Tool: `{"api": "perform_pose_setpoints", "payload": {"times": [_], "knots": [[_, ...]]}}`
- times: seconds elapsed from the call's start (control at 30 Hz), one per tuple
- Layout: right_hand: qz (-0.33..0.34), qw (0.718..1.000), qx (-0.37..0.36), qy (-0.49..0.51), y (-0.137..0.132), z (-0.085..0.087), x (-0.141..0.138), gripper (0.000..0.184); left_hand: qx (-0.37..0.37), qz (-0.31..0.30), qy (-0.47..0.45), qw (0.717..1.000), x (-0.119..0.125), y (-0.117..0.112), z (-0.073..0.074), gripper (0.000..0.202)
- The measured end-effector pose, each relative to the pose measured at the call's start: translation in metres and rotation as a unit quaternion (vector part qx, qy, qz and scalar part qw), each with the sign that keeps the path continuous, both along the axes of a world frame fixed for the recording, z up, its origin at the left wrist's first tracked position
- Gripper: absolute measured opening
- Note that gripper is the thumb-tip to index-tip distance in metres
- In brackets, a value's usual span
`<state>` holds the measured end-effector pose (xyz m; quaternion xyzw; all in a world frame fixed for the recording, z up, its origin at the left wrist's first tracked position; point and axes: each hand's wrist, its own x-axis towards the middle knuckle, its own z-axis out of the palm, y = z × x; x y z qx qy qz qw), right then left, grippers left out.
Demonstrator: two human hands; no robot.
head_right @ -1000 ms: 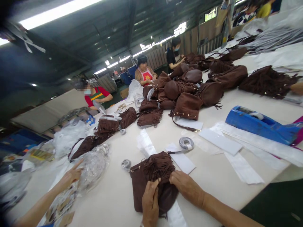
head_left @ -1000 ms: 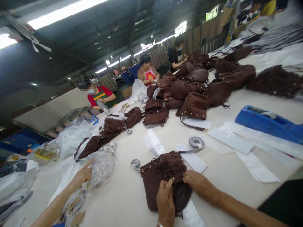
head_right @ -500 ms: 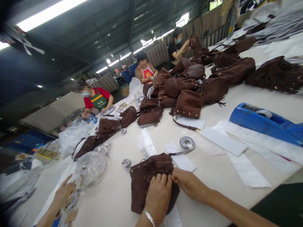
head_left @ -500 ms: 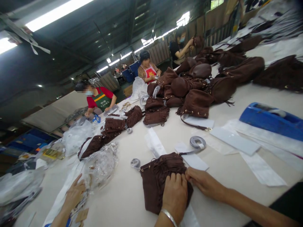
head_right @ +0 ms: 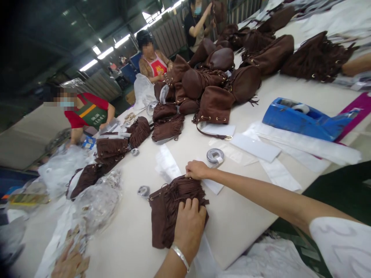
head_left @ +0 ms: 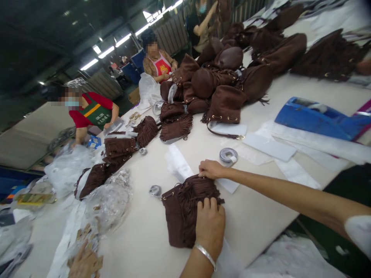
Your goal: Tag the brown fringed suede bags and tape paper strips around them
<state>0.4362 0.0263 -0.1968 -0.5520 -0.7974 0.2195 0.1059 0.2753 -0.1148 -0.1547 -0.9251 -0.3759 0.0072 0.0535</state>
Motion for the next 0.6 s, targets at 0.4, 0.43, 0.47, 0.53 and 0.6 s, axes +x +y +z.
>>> {"api": "perform_pose_setpoints", "payload": {"times": [0.4,0.43,0.47,0.53,0.6], "knots": [[-0.044,0.998,0.029,-0.019,0.008,-0.006,-0.003,0.021,-0.011,-0.08,-0.146,0.986,-0.031,-0.013,-0.027,0.013],[-0.046,0.998,0.033,-0.018,0.008,-0.007,-0.003,0.02,-0.008,-0.069,-0.151,0.986,-0.026,-0.016,-0.034,0.014],[-0.047,0.998,0.039,-0.017,0.009,-0.006,-0.004,0.02,-0.002,-0.058,-0.151,0.987,-0.021,-0.018,-0.039,0.014],[-0.05,0.997,0.053,-0.012,0.009,-0.002,-0.005,0.018,0.012,-0.037,-0.14,0.989,-0.011,-0.022,-0.043,0.013],[-0.051,0.996,0.07,-0.004,0.003,0.007,-0.003,0.017,0.006,-0.024,-0.138,0.99,-0.007,-0.025,-0.041,0.016]]}}
